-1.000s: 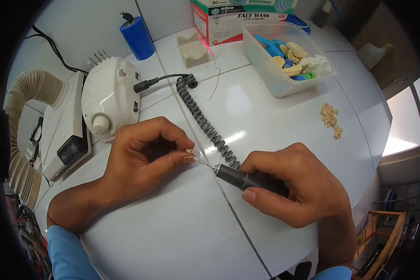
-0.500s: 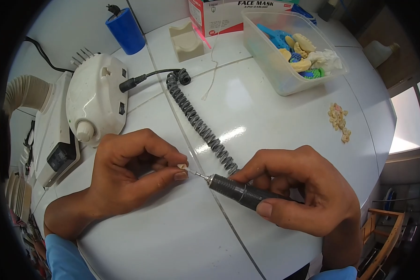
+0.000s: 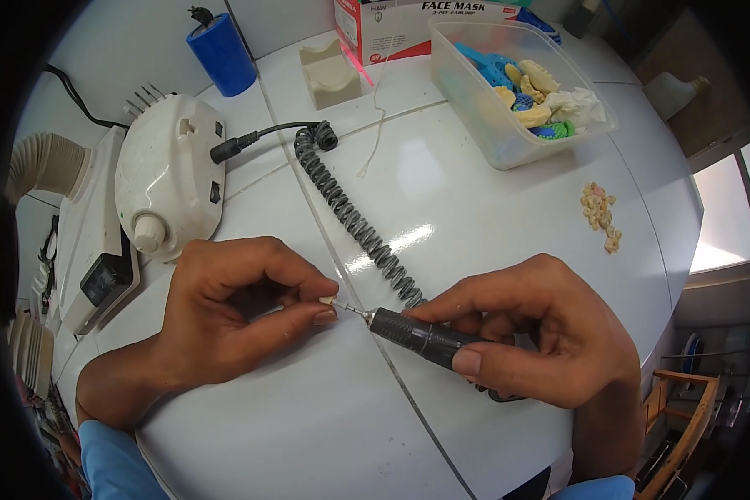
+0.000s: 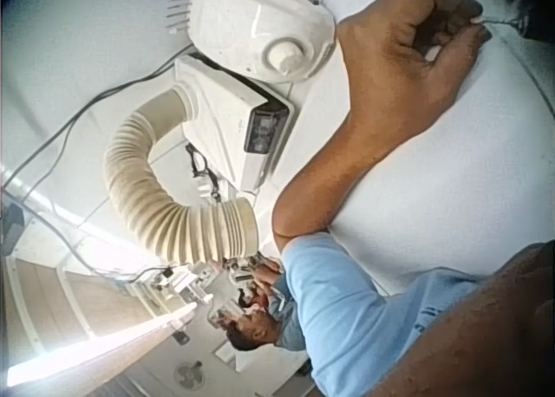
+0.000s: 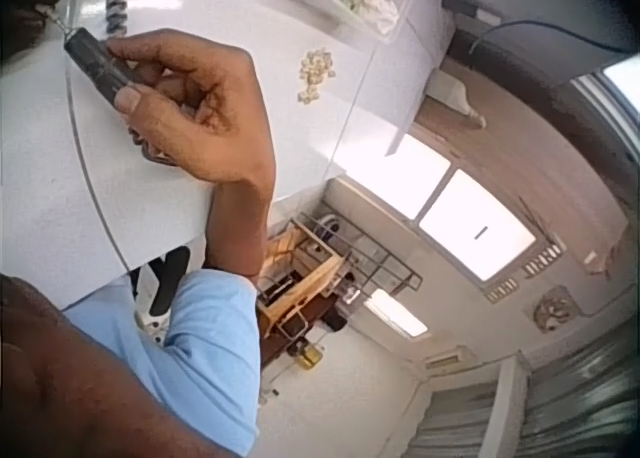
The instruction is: Using a rotary micromotor tool to grind and finish dental prosthetic components at a laboratory bench.
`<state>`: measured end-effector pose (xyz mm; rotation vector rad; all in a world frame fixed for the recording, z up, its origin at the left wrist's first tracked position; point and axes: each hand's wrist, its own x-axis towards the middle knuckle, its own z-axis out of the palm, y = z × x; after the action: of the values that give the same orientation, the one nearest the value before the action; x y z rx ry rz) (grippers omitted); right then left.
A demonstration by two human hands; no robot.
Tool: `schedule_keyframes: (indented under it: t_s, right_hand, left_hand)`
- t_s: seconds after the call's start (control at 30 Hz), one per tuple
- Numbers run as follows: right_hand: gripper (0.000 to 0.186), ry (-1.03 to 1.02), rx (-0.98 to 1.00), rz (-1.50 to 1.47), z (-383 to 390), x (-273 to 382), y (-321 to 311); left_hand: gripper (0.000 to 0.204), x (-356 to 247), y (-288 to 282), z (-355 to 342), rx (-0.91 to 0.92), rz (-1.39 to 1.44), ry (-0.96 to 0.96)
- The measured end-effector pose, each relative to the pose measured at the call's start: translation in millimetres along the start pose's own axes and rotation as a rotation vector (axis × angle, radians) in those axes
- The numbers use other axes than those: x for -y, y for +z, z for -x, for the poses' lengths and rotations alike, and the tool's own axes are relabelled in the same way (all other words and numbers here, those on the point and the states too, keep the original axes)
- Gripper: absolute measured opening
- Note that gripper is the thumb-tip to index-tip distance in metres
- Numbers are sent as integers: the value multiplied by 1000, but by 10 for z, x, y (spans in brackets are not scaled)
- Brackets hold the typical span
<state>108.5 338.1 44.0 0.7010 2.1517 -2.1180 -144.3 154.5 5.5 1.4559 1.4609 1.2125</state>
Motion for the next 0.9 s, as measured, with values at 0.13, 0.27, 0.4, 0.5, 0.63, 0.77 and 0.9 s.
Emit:
schedule_keyframes:
  t_s: [0.13,0.27,0.4,0.5,0.63,0.77,0.9]
  right_hand:
    - [50,26,27,-75,2,-20,-6]
    - [49,-24,39,-65,-4,-57,-23]
    - [48,-8,63,-72,-10,-48,-31]
    - [48,-24,73,-68,-14,-68,-48]
    - [49,-24,103,-54,-15,-49,-61]
    - [49,-56,139,-11,-33,-89,-88]
    - [49,-29,123,-32,-8,-101,-79]
  left_hand:
    - [15,15,0,-19,29,-2,11]
    - [15,9,-6,-14,35,-24,19]
    - [14,12,-13,-15,46,-29,22]
    - [13,-1,-9,-16,44,-27,24]
    - [12,-12,12,2,29,11,-8]
    - [11,-4,25,14,18,-23,45]
    - [11,-3,36,15,38,-39,14]
